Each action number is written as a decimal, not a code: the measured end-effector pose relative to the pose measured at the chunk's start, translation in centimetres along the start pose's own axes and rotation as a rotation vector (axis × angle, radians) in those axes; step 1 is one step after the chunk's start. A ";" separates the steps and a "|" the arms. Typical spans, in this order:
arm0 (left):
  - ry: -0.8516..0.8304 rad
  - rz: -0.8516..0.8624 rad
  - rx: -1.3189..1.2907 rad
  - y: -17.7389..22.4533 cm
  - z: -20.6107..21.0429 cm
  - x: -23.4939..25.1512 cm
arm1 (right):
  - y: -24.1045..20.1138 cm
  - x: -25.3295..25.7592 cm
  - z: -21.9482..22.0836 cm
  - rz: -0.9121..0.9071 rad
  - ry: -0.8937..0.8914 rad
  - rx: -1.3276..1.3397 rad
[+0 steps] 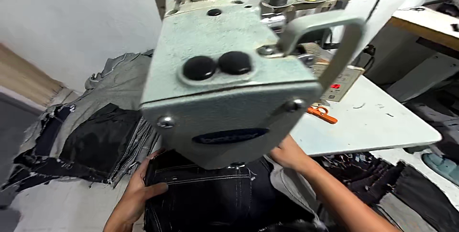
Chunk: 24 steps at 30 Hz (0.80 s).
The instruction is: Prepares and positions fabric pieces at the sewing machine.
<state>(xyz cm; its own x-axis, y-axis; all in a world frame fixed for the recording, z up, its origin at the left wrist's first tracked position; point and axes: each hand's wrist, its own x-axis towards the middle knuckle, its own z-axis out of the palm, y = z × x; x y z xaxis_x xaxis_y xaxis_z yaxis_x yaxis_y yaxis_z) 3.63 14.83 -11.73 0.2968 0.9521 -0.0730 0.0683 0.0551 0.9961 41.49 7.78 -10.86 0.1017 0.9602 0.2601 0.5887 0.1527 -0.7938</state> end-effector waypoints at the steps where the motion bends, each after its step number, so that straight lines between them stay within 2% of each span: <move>1: 0.009 0.000 -0.019 -0.4 -0.7 -0.3 | -0.9 0.8 0.6 -0.063 0.024 -0.070; 3: 0.008 0.014 -0.025 -0.7 -1.1 -0.8 | -2.3 2.0 0.5 -0.129 0.034 -0.093; 5: -0.003 0.037 -0.021 -0.9 -1.3 -1.0 | -1.9 3.4 0.2 -0.190 0.003 -0.141; 8: -0.015 0.080 -0.030 -1.3 -1.7 -0.7 | -3.3 3.6 -0.5 -0.087 -0.121 -0.213; 10: -0.028 0.087 -0.042 -1.4 -1.7 -0.2 | -3.1 2.8 -0.2 -0.060 -0.091 -0.211; 13: -0.047 0.091 -0.049 -1.0 -1.3 0.5 | -2.6 1.4 0.0 -0.191 0.069 -0.186; 16: -0.071 0.105 -0.046 -0.6 -1.2 0.9 | -1.4 2.4 -0.1 -0.077 -0.069 -0.182; 19: -0.078 0.111 -0.045 -0.7 -1.3 1.0 | -2.0 2.9 -0.3 -0.039 -0.120 -0.195; 22: -0.055 0.097 -0.005 -0.8 -1.3 0.9 | -2.9 2.0 -0.7 -0.072 -0.074 -0.157; 24: -0.001 0.087 0.068 -0.4 -1.1 0.8 | -3.1 0.8 -0.6 -0.172 0.054 -0.196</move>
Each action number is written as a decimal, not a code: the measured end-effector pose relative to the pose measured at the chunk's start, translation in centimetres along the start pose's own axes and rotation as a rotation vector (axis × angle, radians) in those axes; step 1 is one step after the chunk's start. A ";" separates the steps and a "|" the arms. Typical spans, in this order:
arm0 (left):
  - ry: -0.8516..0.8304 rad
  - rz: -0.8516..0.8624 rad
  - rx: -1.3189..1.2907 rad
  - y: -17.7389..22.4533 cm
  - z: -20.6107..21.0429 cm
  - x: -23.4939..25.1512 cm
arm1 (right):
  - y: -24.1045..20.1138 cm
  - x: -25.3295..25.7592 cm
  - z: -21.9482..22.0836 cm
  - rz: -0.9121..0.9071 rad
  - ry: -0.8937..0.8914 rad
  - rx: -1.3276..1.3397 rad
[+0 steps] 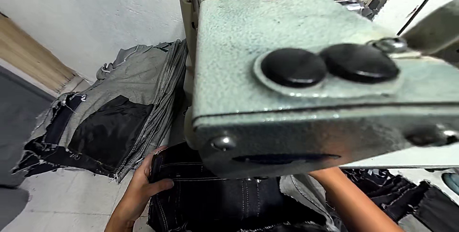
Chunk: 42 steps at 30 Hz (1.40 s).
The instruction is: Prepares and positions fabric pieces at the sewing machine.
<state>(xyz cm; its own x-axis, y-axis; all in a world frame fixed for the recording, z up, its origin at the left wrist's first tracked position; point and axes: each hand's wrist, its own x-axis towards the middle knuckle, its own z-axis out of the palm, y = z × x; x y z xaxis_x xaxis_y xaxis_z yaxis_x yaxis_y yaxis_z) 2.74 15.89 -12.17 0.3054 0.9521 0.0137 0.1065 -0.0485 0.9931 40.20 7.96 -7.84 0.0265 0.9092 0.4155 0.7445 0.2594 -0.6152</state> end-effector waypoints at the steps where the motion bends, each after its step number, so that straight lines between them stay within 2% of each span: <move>1: 0.047 0.004 0.086 0.3 0.1 -0.1 | 0.0 -0.4 0.0 -0.010 0.016 -0.054; 4: 0.229 0.090 0.533 1.6 0.5 -1.7 | -0.1 -2.6 -0.7 0.026 -0.018 -0.208; 7: 0.220 0.249 0.785 4.9 2.8 -5.1 | -2.3 -6.1 -2.1 0.130 -0.098 -0.116; 10: -0.015 0.172 0.694 7.2 6.8 -8.1 | -4.6 -8.7 -3.2 0.307 -0.271 -0.022; 12: -0.120 0.142 0.642 7.2 9.3 -8.9 | -3.7 -9.9 -2.7 0.373 -0.312 -0.024; 15: -0.158 0.074 0.636 6.7 12.3 -9.2 | -0.4 -10.9 -1.5 0.346 -0.194 -0.043; 17: -0.126 0.027 0.598 6.1 13.8 -9.2 | 1.1 -10.8 -1.1 0.358 -0.090 -0.011; 19: -0.055 0.046 0.515 5.1 15.0 -9.2 | 2.3 -10.8 -0.5 0.446 -0.065 0.108; 23: 0.077 0.035 0.389 4.4 17.0 -8.5 | 2.4 -11.1 1.3 0.661 0.115 0.556; 25: 0.152 -0.019 0.361 4.4 17.9 -7.9 | 1.8 -10.9 1.6 0.724 0.190 0.717; 28: 0.223 -0.143 0.235 5.0 18.9 -7.2 | 1.7 -10.5 1.4 0.713 0.246 0.807; 31: 0.185 -0.264 -0.137 5.8 18.2 -6.9 | 2.5 -10.1 -1.0 0.589 0.186 0.719; 32: 0.183 -0.248 -0.193 5.9 17.1 -7.0 | 3.1 -10.0 -2.4 0.529 0.137 0.659; 33: 0.206 -0.168 -0.154 5.8 15.4 -7.2 | 3.8 -9.8 -3.8 0.462 0.078 0.598; 35: 0.300 0.060 0.152 4.6 10.7 -6.5 | 4.6 -9.3 -5.0 0.312 -0.085 0.507; 38: 0.439 0.342 0.654 2.1 6.0 -4.7 | 3.1 -6.9 -1.4 0.245 -0.176 0.420; 40: 0.466 0.451 0.739 1.2 4.8 -3.2 | 2.4 -4.8 0.2 0.281 -0.130 0.446; 42: 0.461 0.477 0.706 1.2 4.7 -2.0 | 2.6 -3.5 0.5 0.292 -0.059 0.434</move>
<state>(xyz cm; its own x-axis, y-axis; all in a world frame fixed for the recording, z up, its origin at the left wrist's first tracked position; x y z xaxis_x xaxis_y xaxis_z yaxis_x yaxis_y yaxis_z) 6.71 12.48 -11.56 0.0784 0.8029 0.5910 0.6575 -0.4872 0.5747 41.75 5.61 -11.20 0.1444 0.9774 0.1541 0.3666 0.0918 -0.9258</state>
